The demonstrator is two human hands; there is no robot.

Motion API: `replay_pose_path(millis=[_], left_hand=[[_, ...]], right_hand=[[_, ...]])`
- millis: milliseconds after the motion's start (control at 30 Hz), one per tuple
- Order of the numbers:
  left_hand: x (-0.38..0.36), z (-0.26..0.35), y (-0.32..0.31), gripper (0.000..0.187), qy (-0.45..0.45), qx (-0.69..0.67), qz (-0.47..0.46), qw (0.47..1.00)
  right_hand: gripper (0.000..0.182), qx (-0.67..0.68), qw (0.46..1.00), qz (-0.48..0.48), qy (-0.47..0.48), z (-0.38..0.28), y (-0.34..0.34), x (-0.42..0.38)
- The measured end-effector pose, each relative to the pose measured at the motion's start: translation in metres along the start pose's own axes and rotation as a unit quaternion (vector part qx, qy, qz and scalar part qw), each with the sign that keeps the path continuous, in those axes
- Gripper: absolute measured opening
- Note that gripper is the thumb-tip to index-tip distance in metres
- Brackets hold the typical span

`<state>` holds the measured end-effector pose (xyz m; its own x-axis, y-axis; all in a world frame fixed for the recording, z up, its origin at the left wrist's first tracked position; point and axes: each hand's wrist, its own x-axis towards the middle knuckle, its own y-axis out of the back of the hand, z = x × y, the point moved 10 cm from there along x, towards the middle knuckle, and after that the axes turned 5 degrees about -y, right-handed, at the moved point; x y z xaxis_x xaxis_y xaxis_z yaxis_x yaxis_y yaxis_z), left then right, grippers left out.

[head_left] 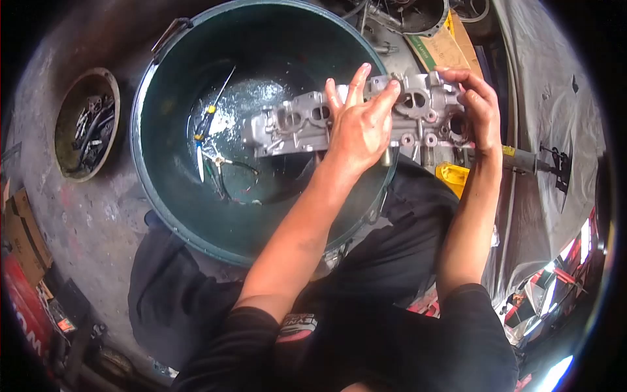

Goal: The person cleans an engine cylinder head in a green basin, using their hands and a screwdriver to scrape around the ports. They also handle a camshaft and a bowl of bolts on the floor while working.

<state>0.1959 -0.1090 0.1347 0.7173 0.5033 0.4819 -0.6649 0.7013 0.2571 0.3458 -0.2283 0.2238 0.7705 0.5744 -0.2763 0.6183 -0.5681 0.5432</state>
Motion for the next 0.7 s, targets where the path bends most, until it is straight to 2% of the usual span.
replay_pose_path(millis=[167, 267, 367, 400, 500, 533, 633, 667, 700], left_hand=[[-0.016, -0.002, -0.001, 0.045, -0.011, -0.013, 0.012, 1.0], [0.0, 0.0, 0.001, 0.047, 0.001, -0.013, 0.005, 1.0], [-0.018, 0.003, 0.01, 0.045, -0.001, 0.0, 0.014, 1.0], [-0.019, 0.002, 0.006, 0.044, -0.001, -0.009, -0.002, 1.0], [0.0, 0.002, 0.001, 0.044, -0.004, -0.037, 0.027, 0.999], [-0.002, 0.002, -0.001, 0.045, -0.005, -0.021, 0.015, 1.0], [-0.026, 0.0, 0.003, 0.045, -0.011, 0.009, 0.013, 1.0], [-0.028, -0.004, -0.004, 0.046, -0.01, -0.004, 0.004, 1.0], [-0.017, -0.003, 0.001, 0.045, -0.019, 0.01, 0.025, 0.999]], right_hand=[[0.04, -0.02, 0.998, -0.009, 0.062, -0.009, 0.003, 0.009], [0.04, 0.023, 1.0, -0.003, 0.0, 0.0, -0.001, 0.001], [0.04, -0.003, 0.999, -0.01, 0.045, -0.007, 0.003, 0.008], [0.041, -0.064, 0.992, -0.022, 0.107, -0.019, 0.001, 0.007], [0.042, 0.011, 1.0, 0.008, 0.017, -0.006, 0.004, 0.004], [0.042, -0.014, 0.998, -0.004, 0.056, -0.017, 0.0, 0.004], [0.042, 0.013, 0.998, -0.012, 0.063, -0.006, 0.005, 0.008], [0.042, -0.028, 0.995, -0.014, 0.09, -0.01, 0.005, 0.008], [0.042, -0.008, 0.997, -0.004, 0.078, -0.01, 0.006, 0.01]])
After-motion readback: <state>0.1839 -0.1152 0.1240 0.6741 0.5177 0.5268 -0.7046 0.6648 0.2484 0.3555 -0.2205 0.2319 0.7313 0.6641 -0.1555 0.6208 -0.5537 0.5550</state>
